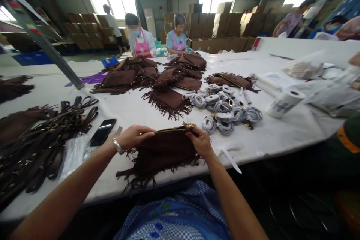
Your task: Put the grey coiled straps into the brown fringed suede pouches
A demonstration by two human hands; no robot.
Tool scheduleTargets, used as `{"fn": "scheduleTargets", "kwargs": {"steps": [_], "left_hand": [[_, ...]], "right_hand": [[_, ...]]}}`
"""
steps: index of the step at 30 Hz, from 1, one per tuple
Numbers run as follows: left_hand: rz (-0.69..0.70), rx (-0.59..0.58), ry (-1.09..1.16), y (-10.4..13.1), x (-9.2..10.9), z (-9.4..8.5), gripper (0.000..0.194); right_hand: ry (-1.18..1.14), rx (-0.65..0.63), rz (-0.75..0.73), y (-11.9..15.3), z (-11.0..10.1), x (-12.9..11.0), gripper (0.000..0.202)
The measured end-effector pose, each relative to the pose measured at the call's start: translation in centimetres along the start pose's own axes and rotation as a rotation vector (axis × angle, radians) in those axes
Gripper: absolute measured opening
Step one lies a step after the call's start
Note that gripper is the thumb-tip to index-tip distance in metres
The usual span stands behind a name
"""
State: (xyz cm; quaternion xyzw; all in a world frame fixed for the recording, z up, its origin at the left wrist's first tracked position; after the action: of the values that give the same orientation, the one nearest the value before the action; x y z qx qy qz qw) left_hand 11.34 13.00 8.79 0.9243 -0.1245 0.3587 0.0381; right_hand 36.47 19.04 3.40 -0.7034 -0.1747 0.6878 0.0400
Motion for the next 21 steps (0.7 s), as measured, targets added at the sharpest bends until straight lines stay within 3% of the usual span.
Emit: {"fn": "scheduleTargets", "kwargs": {"steps": [2,4,6,8,9,11,13,18,21], "left_hand": [[-0.010,-0.064,0.074,-1.2,0.6,-0.3,0.039],[0.011,-0.069,0.115,-1.9,1.8,-1.6,0.041],[0.076,0.072,0.029,-2.0,3.9,-4.1,0.039],[0.178,0.285,-0.163,-1.2,6.6,-6.1,0.035],[0.225,0.371,-0.262,-0.6,7.8,-6.3,0.033],[0.258,0.445,-0.381,0.4,8.8,-5.0,0.030],[0.190,0.397,-0.351,0.9,7.3,-2.0,0.027],[-0.193,0.113,0.154,1.0,-2.4,6.3,0.028],[-0.344,0.011,0.388,1.1,-5.9,8.7,0.038]], "right_hand": [[-0.002,0.049,-0.015,-0.7,-0.5,-0.2,0.037],[-0.009,0.123,-0.046,-1.8,-1.1,-0.8,0.039],[0.001,0.182,-0.096,-3.1,-1.5,-1.6,0.038],[0.017,0.178,-0.133,-4.1,-1.4,-2.3,0.037],[0.029,0.140,-0.128,-4.4,-1.2,-2.4,0.039],[0.102,0.038,-0.077,-4.2,-0.7,-1.8,0.043],[0.292,-0.060,-0.005,-2.9,-0.5,-0.6,0.042],[0.945,-0.183,0.186,2.7,-0.9,2.1,0.027],[1.170,-0.132,0.252,5.0,-0.8,1.1,0.024]]}}
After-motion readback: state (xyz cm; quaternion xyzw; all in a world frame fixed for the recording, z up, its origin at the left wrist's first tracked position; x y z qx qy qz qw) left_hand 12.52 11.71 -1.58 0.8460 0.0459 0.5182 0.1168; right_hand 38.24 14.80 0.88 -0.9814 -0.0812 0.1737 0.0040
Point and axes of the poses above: each hand's wrist, its own y-axis away from the middle knuckle, its own z-axis out of the palm, x = y × z, the point moved 7 cm from there along -y, towards the middle knuckle, and after that the axes turned 3 degrees about y, right-handed, at the moved point
